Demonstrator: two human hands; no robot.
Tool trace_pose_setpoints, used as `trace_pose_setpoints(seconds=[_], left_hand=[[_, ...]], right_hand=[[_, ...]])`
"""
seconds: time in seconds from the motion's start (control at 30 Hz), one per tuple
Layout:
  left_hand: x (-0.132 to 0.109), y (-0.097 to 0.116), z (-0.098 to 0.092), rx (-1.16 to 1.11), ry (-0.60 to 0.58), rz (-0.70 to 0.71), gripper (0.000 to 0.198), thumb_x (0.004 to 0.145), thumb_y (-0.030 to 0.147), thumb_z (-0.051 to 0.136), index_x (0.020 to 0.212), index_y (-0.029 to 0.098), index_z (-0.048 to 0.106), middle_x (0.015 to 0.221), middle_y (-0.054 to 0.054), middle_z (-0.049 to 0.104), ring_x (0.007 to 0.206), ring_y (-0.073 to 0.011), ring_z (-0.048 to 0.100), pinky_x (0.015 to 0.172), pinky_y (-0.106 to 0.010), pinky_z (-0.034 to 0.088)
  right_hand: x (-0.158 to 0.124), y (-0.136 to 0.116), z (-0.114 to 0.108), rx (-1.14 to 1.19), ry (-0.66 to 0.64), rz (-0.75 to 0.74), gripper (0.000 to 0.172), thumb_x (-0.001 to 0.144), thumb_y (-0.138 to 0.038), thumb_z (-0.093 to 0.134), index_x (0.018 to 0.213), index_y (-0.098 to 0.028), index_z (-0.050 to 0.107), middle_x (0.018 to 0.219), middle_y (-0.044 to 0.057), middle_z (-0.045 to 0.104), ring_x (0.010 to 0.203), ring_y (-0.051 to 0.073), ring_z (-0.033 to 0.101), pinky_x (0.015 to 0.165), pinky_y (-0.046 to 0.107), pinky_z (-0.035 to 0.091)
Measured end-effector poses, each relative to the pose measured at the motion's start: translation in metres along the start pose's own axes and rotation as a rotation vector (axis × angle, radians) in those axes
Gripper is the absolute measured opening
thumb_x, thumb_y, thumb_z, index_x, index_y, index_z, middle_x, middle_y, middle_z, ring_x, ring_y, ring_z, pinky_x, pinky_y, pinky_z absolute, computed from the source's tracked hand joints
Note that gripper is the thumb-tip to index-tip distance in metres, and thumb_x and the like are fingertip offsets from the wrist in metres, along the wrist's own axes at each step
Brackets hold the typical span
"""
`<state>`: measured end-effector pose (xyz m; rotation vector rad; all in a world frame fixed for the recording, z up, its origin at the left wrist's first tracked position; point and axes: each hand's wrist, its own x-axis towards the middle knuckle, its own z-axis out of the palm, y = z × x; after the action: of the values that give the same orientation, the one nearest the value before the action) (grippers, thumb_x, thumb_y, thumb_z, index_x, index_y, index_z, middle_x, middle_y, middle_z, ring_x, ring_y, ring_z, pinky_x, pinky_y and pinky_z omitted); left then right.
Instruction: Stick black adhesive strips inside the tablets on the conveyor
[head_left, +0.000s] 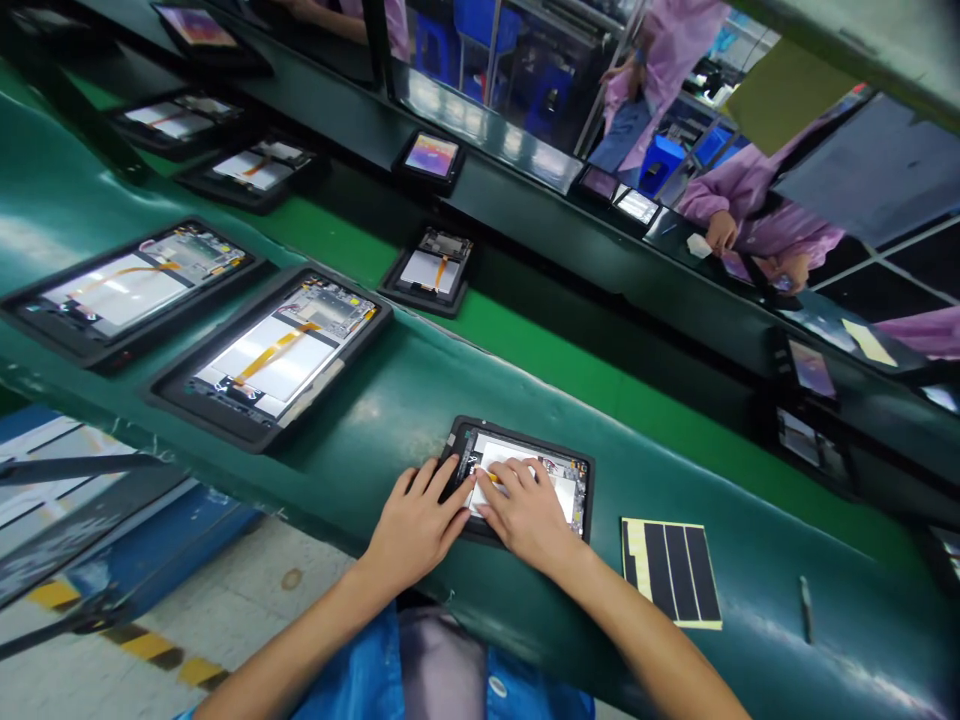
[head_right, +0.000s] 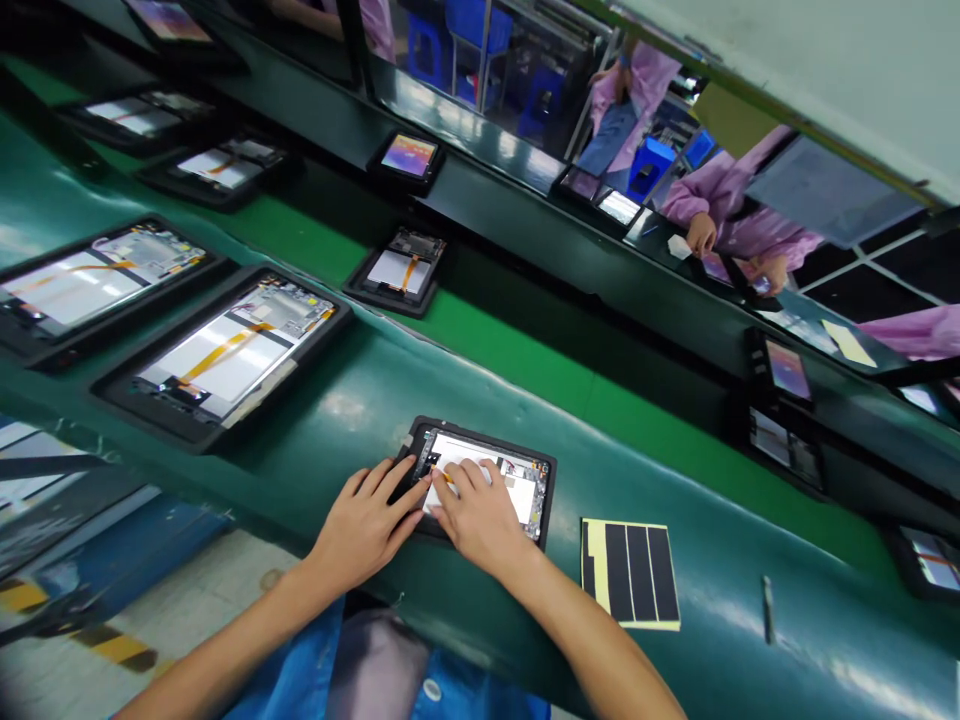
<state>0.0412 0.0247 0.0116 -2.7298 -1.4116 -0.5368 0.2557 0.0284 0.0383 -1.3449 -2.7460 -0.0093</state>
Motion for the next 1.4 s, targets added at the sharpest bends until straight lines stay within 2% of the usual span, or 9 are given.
trace_pose_setpoints(seconds=[0.17, 0.37, 0.63, 0.93, 1.03, 1.17, 1.3, 1.4], left_hand=[[0.000, 0.001, -0.001, 0.006, -0.005, 0.006, 0.038, 0.098, 0.035, 0.058, 0.133, 0.024, 0.070, 0.137, -0.015, 0.067, 0.116, -0.0360, 0.063, 0.094, -0.048, 0.046], [-0.002, 0.001, 0.005, -0.056, 0.039, -0.010, 0.037, 0.099, 0.033, 0.055, 0.131, 0.025, 0.071, 0.138, -0.014, 0.067, 0.119, -0.0355, 0.062, 0.097, -0.049, 0.044], [-0.007, -0.001, 0.008, -0.142, 0.049, -0.039, 0.038, 0.100, 0.034, 0.052, 0.132, 0.023, 0.070, 0.140, -0.013, 0.066, 0.121, -0.0345, 0.060, 0.100, -0.049, 0.044], [-0.004, -0.002, 0.006, -0.159, 0.039, -0.045, 0.037, 0.100, 0.034, 0.054, 0.131, 0.023, 0.070, 0.139, -0.013, 0.066, 0.121, -0.0346, 0.058, 0.099, -0.049, 0.043], [-0.004, -0.002, 0.007, -0.151, 0.051, -0.042, 0.036, 0.100, 0.033, 0.055, 0.130, 0.023, 0.070, 0.138, -0.013, 0.066, 0.120, -0.0343, 0.058, 0.098, -0.049, 0.043], [-0.004, -0.003, 0.006, -0.138, 0.054, -0.027, 0.036, 0.099, 0.032, 0.055, 0.131, 0.024, 0.070, 0.138, -0.012, 0.067, 0.120, -0.0340, 0.059, 0.097, -0.048, 0.043], [-0.004, -0.004, 0.005, -0.127, 0.052, -0.025, 0.035, 0.099, 0.032, 0.056, 0.130, 0.025, 0.071, 0.138, -0.012, 0.067, 0.120, -0.0340, 0.059, 0.097, -0.048, 0.043], [-0.005, -0.004, 0.006, -0.125, 0.048, -0.024, 0.036, 0.098, 0.032, 0.057, 0.131, 0.025, 0.071, 0.138, -0.012, 0.067, 0.120, -0.0340, 0.059, 0.097, -0.048, 0.043]], right_hand=[[0.003, -0.002, -0.005, -0.040, -0.054, -0.030, 0.046, 0.104, -0.042, 0.058, 0.140, -0.014, 0.058, 0.127, 0.015, 0.068, 0.123, 0.029, 0.054, 0.109, 0.047, 0.036], [0.004, 0.013, -0.009, -0.012, -0.125, -0.079, 0.041, 0.105, -0.038, 0.055, 0.142, -0.019, 0.057, 0.130, 0.013, 0.067, 0.124, 0.029, 0.053, 0.109, 0.048, 0.036], [-0.010, 0.020, 0.001, 0.164, -0.011, -0.038, 0.045, 0.103, -0.034, 0.056, 0.145, -0.020, 0.054, 0.130, 0.013, 0.065, 0.125, 0.028, 0.053, 0.110, 0.049, 0.034], [-0.005, 0.020, -0.003, 0.099, -0.061, -0.073, 0.040, 0.104, -0.033, 0.056, 0.142, -0.021, 0.059, 0.131, 0.012, 0.066, 0.125, 0.028, 0.052, 0.111, 0.049, 0.031], [0.000, 0.022, -0.009, 0.163, -0.036, -0.045, 0.033, 0.105, -0.033, 0.054, 0.135, -0.024, 0.064, 0.128, 0.010, 0.066, 0.120, 0.026, 0.054, 0.108, 0.046, 0.035], [0.016, 0.025, -0.010, 0.275, -0.007, 0.084, 0.023, 0.105, -0.032, 0.055, 0.119, -0.024, 0.071, 0.114, 0.008, 0.070, 0.106, 0.022, 0.060, 0.093, 0.038, 0.041], [0.038, 0.027, -0.006, 0.276, -0.050, 0.185, 0.014, 0.101, -0.035, 0.064, 0.105, -0.023, 0.071, 0.099, 0.003, 0.071, 0.093, 0.019, 0.063, 0.081, 0.035, 0.040], [0.047, 0.026, -0.007, 0.227, -0.097, 0.199, 0.013, 0.099, -0.036, 0.068, 0.097, -0.024, 0.069, 0.094, 0.002, 0.070, 0.089, 0.019, 0.063, 0.078, 0.034, 0.038]])
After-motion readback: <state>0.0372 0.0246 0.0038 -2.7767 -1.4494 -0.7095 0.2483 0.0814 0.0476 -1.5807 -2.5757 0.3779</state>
